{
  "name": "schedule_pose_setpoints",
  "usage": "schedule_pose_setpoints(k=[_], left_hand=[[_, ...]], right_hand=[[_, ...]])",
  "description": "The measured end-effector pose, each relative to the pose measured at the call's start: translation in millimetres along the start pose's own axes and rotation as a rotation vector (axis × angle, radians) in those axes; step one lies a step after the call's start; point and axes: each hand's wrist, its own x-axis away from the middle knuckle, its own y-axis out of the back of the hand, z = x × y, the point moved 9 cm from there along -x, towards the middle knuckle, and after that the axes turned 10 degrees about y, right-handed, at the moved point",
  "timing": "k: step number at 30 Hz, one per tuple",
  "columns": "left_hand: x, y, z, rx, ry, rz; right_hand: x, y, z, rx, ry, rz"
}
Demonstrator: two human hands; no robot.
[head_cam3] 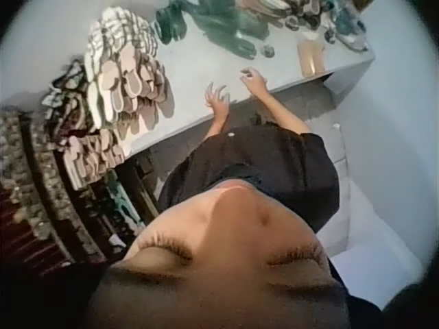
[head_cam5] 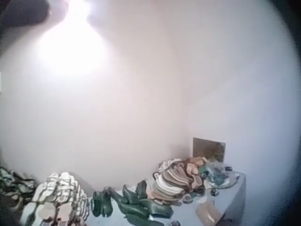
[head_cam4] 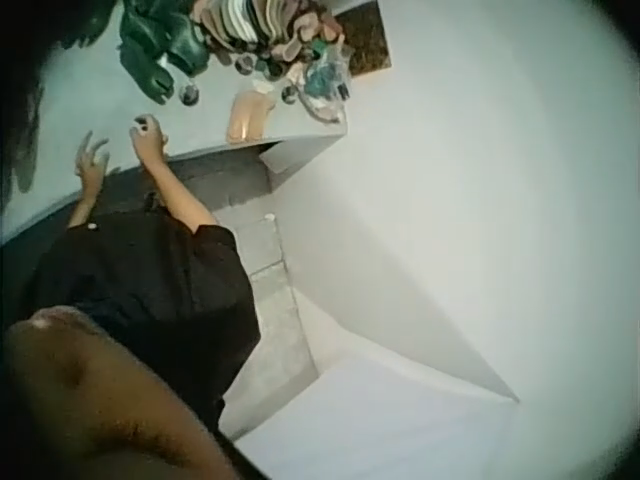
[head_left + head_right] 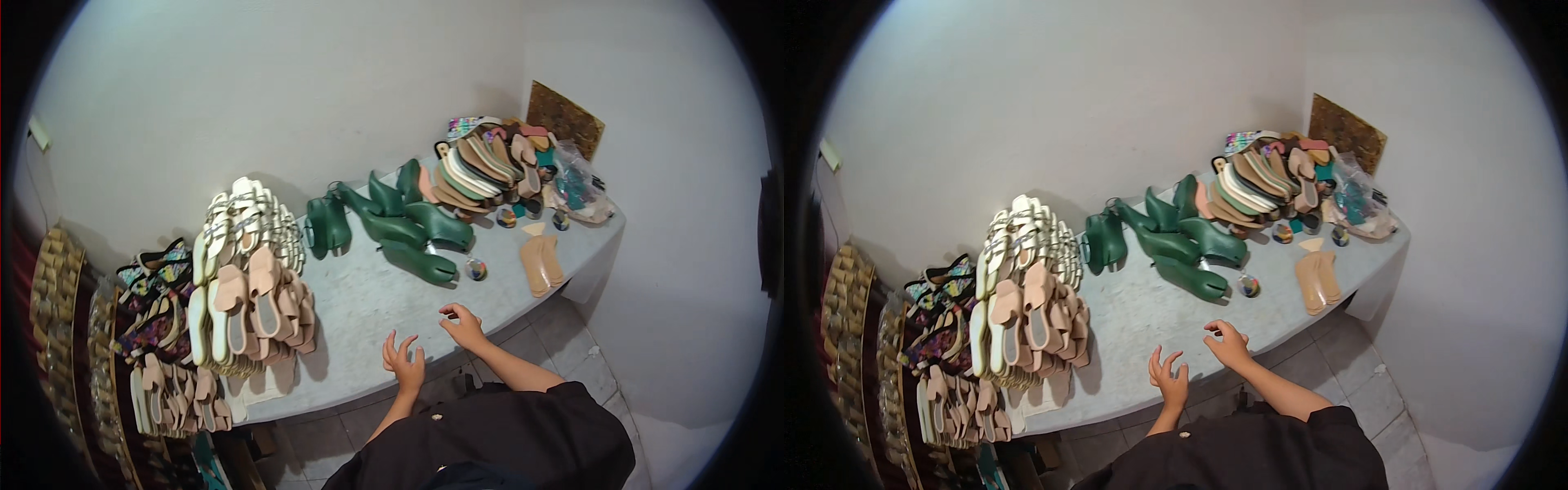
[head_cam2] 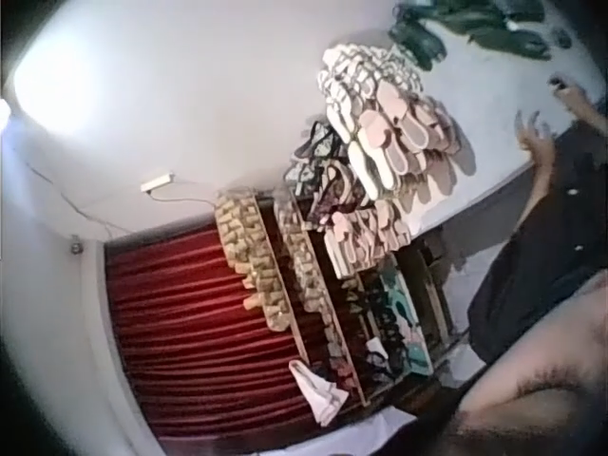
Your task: Organizing shoe components and shoe lasts on a work table in a shoe manufacturing environment.
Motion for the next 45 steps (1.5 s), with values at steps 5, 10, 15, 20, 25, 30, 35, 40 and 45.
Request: schedule_pose_setpoints(k=[5,10,15,20,25,30,35,40,45], left_hand=[[-25.9,-40.7,-23.5,0.014,-0.02,0.056],[-58.1,-71.2,-57.3,0.165,-0.132,0.099],[-70.4,-124.4,-73.0,0.581,0.013,0.193],[-63.7,-178.1,-120.4,0.296,-0.221,0.254],[-66.1,-234.4,-142.9,0.291,-0.153,0.162],[-64.4,-263.6,-173.2,0.137,-0.174,0.123],[-74.7,-264.7,-150.4,0.101,-0.073,-0.016],[-76.7,-266.8,-134.4,0.155,0.072,-0.061],[-82.7,-284.7,-144.1,0.077,0.064,-0.01]], right_hand=[[-4.8,53.7,-21.8,-0.015,-0.025,-0.077],[-18.3,101.1,-56.9,-0.071,-0.096,-0.169],[-43.7,151.8,-78.7,-0.035,-0.057,-0.2],[-70.9,201.4,-126.8,-0.079,-0.111,-0.181],[-121.9,265.6,-158.7,0.044,-0.233,-0.121],[-183.4,324.3,-175.1,0.033,-0.04,-0.19],[-229.7,359.4,-175.9,0.134,0.02,-0.313],[-252.8,364.2,-186.5,0.099,-0.039,-0.367],[-274.7,353.4,-212.7,0.117,-0.094,-0.357]])
